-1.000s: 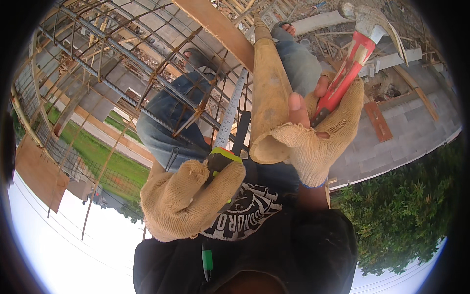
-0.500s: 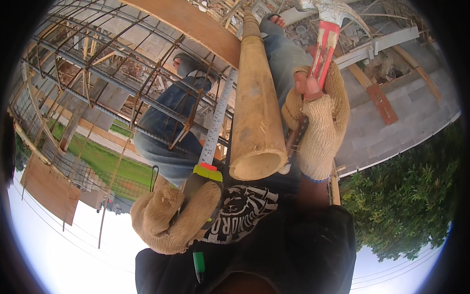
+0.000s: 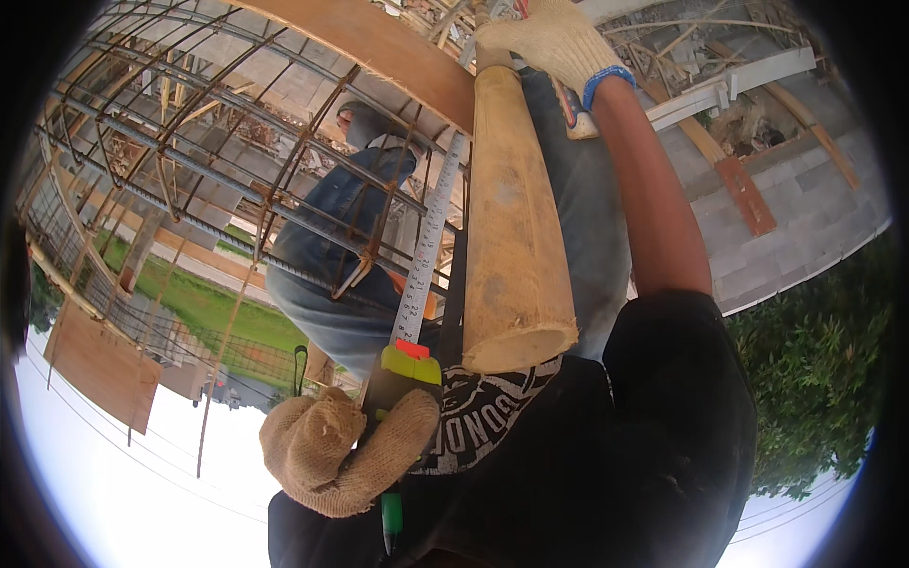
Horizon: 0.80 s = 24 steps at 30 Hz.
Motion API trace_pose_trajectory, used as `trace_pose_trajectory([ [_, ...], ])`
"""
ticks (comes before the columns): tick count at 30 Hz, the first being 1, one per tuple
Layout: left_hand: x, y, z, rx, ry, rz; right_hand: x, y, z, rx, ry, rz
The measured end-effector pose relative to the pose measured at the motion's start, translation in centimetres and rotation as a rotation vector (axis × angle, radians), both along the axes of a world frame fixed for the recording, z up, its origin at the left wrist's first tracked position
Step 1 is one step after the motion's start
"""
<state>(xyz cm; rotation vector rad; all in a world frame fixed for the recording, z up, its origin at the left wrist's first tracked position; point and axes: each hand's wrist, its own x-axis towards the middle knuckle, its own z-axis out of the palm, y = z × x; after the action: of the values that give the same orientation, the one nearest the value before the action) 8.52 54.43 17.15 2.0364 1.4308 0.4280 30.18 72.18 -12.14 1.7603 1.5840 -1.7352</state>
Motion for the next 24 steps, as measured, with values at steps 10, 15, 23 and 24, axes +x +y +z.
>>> trace_pose_trajectory([
  [10,0.1,-0.2,1.4,-0.175,0.109,-0.011,-6.6,-5.6,-10.9,0.501,0.092,0.537],
  [15,-1.3,0.5,1.7,-0.209,0.086,-0.088,-8.8,-5.4,-10.0,0.102,-0.111,0.894],
  [23,-1.1,-1.8,0.8,-0.227,0.035,-0.046,-8.3,-6.1,-9.1,0.178,-0.028,0.978],
  [24,-0.9,-1.9,0.8,-0.218,0.031,-0.042,-8.4,-6.0,-9.1,0.196,-0.023,0.976],
])
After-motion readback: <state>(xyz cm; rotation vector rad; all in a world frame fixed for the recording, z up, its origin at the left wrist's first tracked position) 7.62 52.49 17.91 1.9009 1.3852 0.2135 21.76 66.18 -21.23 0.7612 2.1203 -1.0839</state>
